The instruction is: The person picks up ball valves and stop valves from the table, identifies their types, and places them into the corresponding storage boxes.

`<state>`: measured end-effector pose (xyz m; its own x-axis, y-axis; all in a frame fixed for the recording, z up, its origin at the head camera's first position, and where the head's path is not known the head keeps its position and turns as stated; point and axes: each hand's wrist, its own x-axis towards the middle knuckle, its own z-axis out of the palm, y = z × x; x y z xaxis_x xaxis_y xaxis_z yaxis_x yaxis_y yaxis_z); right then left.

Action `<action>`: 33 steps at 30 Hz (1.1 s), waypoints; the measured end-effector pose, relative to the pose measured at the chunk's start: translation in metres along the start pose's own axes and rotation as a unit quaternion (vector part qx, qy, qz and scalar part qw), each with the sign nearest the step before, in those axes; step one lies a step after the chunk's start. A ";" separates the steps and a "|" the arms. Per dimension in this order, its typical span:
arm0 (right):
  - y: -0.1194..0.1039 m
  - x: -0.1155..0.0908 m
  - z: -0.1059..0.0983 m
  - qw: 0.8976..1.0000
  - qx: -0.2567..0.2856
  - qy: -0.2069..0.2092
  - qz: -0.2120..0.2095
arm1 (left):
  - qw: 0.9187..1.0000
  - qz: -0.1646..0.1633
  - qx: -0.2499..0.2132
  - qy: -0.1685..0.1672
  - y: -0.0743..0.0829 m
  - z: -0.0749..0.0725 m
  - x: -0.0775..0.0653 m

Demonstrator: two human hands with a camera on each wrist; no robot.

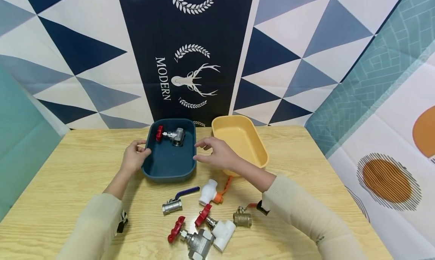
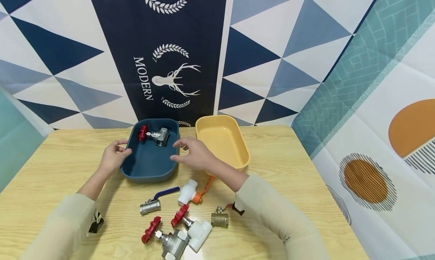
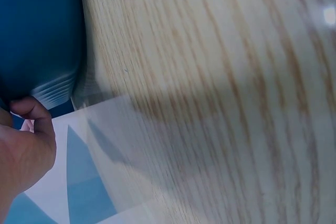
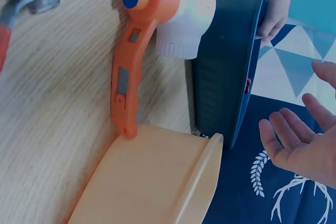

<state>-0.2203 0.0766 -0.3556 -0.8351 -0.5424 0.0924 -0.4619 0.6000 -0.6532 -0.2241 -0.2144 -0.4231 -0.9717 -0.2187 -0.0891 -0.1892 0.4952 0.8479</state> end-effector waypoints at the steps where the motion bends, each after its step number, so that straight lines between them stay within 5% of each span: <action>1: -0.001 -0.001 0.000 1.000 0.002 -0.002 0.002 | 1.000 0.000 0.000 0.000 0.000 0.000 0.000; 33: 0.005 -0.056 0.002 0.996 0.088 -0.001 0.016 | 1.000 -0.002 -0.005 -0.005 0.001 -0.001 -0.001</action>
<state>-0.1758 0.1091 -0.3653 -0.8478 -0.5260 0.0668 -0.3748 0.5054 -0.7773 -0.2235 -0.2146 -0.4220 -0.9721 -0.2133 -0.0980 -0.1927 0.4865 0.8522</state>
